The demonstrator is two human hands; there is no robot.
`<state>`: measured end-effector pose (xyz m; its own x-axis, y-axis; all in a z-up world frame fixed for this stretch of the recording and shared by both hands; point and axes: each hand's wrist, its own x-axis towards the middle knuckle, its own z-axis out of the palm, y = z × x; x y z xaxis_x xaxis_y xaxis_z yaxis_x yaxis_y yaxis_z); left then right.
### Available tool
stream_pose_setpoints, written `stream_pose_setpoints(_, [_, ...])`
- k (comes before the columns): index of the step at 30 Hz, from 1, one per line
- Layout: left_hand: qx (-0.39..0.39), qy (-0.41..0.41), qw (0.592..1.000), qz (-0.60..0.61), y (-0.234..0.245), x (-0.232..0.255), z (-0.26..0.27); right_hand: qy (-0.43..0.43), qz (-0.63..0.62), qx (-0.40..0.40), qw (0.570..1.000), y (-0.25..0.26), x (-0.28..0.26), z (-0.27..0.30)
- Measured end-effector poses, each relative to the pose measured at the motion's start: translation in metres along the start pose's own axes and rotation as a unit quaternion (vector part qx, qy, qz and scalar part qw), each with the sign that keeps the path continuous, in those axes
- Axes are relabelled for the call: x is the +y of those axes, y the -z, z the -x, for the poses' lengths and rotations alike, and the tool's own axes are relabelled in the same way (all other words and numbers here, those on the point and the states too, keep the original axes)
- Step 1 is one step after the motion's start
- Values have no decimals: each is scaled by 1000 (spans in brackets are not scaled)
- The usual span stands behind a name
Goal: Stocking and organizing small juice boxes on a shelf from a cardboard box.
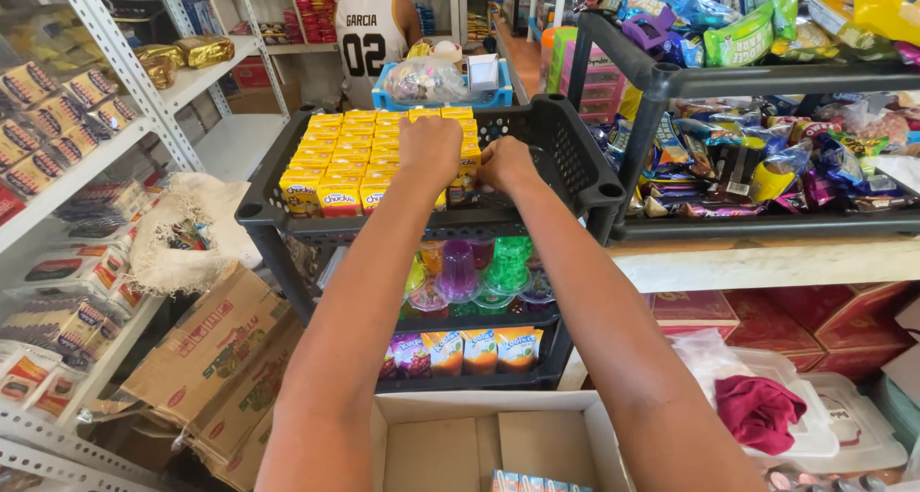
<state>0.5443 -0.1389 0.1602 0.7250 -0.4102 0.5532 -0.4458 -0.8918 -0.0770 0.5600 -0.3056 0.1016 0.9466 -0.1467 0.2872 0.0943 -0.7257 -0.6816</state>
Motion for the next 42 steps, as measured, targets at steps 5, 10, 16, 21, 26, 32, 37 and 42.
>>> stream_pose_setpoints(5, [5, -18, 999, -47, -2, 12, -5, -17, -46, -16, 999, -3, 4, -4])
stream_pose_setpoints(10, [-35, -36, 996, -78, 4, 18, -3, -37, 51, -103, 993, -5, -15, 0])
stream_pose_setpoints(16, [-6, -13, 996, -83, 2, 23, 2, -55, 116, -104, 986, 1, -17, 0])
stream_pose_setpoints(21, [120, -7, 992, -41, 54, 28, 49, 17, 188, 33, 981, 50, -52, 56])
stream_pose_setpoints(26, [284, -108, 946, 114, 134, 61, 170, 197, 98, 242, 945, 103, -68, 188])
stream_pose_setpoints(32, [176, -66, 953, 236, 104, 85, 322, 143, 4, 103, 984, 95, -3, 330])
stream_pose_setpoints(37, [22, 24, 952, 304, 23, 94, 460, 61, -13, -35, 997, 43, 100, 427])
stream_pose_setpoints(42, [-127, 98, 919, 360, -51, 108, 574, -36, -6, -141, 989, -25, 178, 494])
